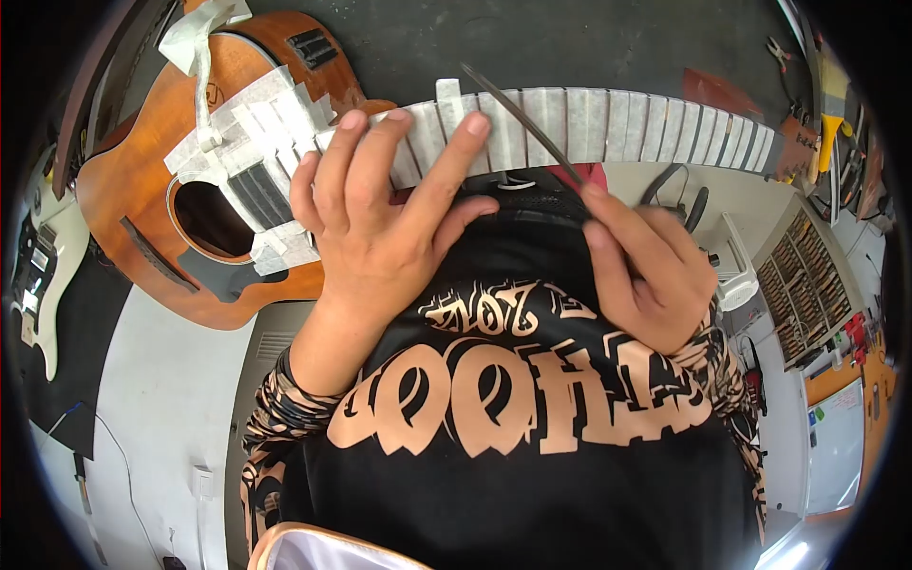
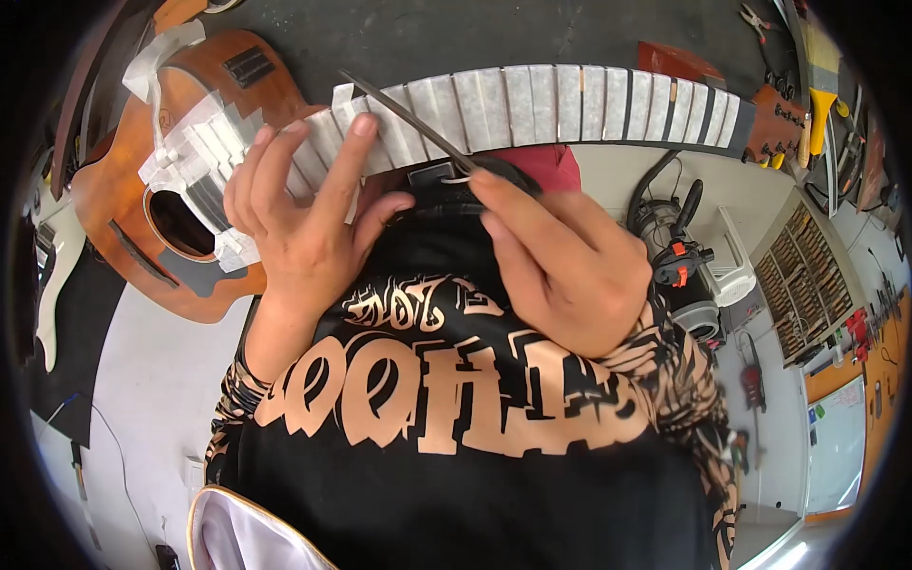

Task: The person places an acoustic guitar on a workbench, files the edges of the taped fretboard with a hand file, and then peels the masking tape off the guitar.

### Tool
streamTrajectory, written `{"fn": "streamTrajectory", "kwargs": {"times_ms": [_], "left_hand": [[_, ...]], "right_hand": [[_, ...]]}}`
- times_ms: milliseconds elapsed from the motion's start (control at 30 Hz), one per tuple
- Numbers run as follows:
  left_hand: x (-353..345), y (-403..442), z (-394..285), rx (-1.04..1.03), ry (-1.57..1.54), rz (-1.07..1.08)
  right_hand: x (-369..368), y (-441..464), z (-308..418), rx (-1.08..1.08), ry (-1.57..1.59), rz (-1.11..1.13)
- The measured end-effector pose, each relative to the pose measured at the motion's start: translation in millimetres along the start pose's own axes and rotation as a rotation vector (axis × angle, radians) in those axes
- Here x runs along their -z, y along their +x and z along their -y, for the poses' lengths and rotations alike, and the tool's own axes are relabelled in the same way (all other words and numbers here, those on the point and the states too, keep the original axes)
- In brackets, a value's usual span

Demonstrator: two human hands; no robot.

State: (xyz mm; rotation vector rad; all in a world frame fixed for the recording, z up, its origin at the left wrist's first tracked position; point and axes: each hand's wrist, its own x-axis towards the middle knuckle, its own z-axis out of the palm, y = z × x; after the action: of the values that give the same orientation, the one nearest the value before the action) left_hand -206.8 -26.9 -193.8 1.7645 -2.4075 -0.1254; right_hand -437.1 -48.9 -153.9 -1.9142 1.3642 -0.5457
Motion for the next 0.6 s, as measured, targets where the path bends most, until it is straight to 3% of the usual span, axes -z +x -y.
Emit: {"fn": "streamTrajectory", "kwargs": {"times_ms": [67, 200, 267, 367, 467, 500, 600], "left_hand": [[-1, -4, 9, 0.005, -0.004, 0.004], [-4, -6, 11, -0.006, 0.013, -0.014], [-5, -6, 12, 0.001, 0.012, -0.016], [-4, -6, 12, 0.007, 0.008, -0.015], [-5, -7, 15, 0.003, 0.007, -0.012], [-5, -8, 16, -0.001, 0.011, -0.014], [-8, -8, 16, -0.006, 0.026, -0.033]], "right_hand": [[4, -8, 7, -0.23, 0.098, 0.11], [-12, 4, 17, -0.305, 0.142, 0.067], [-28, 20, 11, -0.221, 0.168, 0.033], [-33, 32, 12, -0.015, -0.119, 0.044], [-28, 21, 13, -0.058, 0.073, -0.07], [-15, 14, 21, -0.252, 0.109, 0.041], [-11, -10, 12, -0.371, 0.309, 0.044]]}}
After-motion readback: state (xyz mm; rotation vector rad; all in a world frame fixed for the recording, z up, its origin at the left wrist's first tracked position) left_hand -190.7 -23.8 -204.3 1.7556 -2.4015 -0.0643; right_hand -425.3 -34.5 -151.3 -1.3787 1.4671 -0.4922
